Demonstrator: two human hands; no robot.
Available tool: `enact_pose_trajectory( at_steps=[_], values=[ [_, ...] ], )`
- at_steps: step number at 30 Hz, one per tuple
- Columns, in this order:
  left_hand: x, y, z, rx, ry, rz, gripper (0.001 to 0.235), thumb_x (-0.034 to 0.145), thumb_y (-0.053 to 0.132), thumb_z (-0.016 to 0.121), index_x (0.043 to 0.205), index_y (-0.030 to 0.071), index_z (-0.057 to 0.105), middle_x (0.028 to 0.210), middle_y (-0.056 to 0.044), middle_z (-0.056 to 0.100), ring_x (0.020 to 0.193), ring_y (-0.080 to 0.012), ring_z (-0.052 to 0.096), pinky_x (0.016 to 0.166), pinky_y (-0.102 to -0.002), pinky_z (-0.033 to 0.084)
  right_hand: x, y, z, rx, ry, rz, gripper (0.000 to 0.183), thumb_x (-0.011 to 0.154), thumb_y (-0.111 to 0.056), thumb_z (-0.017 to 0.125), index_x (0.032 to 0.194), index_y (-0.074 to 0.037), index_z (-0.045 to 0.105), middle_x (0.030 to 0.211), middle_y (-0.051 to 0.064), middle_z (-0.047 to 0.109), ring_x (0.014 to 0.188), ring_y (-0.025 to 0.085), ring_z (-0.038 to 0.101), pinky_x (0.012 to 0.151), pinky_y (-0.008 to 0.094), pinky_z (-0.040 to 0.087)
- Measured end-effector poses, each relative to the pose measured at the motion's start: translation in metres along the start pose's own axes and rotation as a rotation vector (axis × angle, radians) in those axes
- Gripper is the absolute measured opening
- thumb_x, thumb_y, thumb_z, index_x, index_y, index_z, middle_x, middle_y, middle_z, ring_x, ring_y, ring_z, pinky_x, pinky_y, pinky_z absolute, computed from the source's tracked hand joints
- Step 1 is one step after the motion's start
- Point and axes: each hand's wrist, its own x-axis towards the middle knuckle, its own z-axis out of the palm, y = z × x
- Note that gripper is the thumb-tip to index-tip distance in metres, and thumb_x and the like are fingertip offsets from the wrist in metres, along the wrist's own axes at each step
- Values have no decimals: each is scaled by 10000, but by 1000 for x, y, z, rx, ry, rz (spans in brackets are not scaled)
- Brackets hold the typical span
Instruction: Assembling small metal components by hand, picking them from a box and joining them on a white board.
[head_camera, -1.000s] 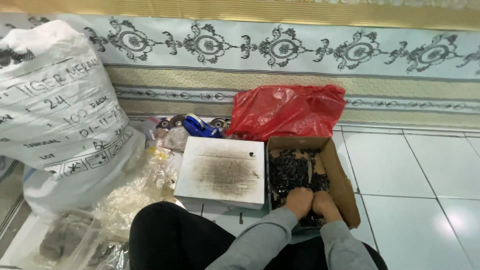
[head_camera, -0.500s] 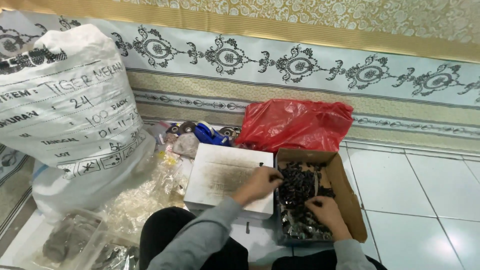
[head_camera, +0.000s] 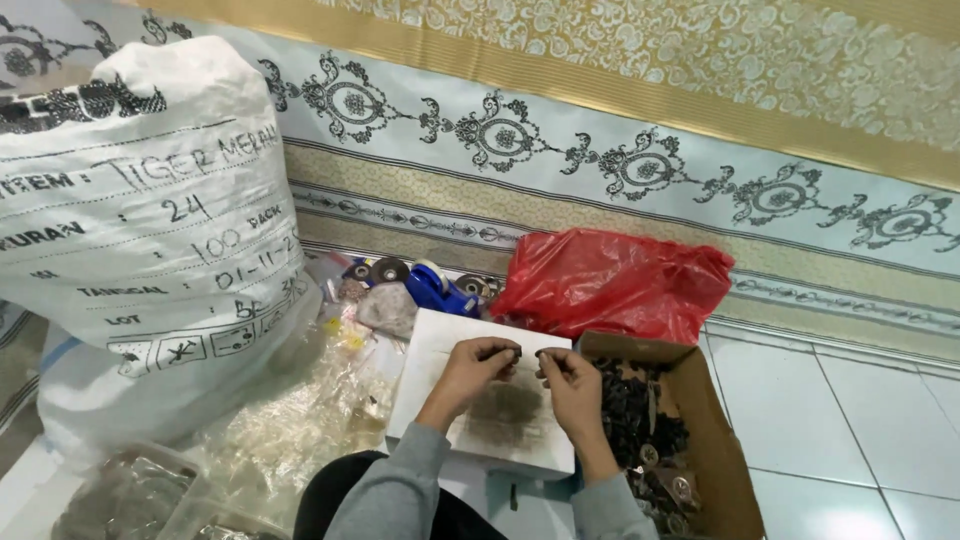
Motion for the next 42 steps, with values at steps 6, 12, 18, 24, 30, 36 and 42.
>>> enact_pose_trajectory(
  at_steps=[6,12,18,24,30,36,42],
  values=[
    [15,-9,-2,-41,-34,100,239,946,26,691,1159,-77,728,994,-262,739,831,-248,727,731,-349,657,9,3,13,21,33,-99,173,959,-77,718,1060,55,764,834,164,709,759,217,703,682,318,591],
    [15,-7,2,-58,-33,132,221,938,12,693,1136,-76,736,976,-262,742,812,-232,730,712,-329,661,9,10,20,54,74,-145,128,941,-52,735,1015,48,766,783,130,693,719,187,686,657,290,578],
    [20,-18,0,-22,-14,154,218,938,-4,688,1136,-82,736,965,-262,742,797,-222,728,697,-316,658,8,13,25,41,130,-194,104,952,-59,737,996,29,770,750,127,694,692,157,642,637,296,560],
    [19,-14,2,-22,-23,155,222,945,-2,683,1141,-96,730,974,-273,743,811,-235,730,708,-328,663,7,6,23,10,118,-233,94,945,-89,759,948,1,787,663,118,693,649,142,609,618,298,540],
    [11,-8,5,-42,-23,160,226,931,-14,703,1132,-114,725,953,-279,743,801,-224,714,708,-325,660,6,-4,20,-47,95,-234,76,925,-77,769,907,-9,798,624,121,695,623,143,595,606,311,531],
    [16,-19,4,-7,-15,167,217,937,-10,703,1126,-114,728,925,-297,744,778,-238,730,688,-338,671,7,-8,15,-75,35,-229,63,902,-61,769,863,-26,804,589,111,682,607,128,563,573,298,513],
    [20,-29,5,16,-15,159,205,933,-18,702,1112,-113,735,929,-303,744,780,-249,733,682,-338,669,9,-5,8,-133,-23,-260,51,873,-35,766,849,-22,809,622,132,698,619,148,602,570,325,525]
  ],
)
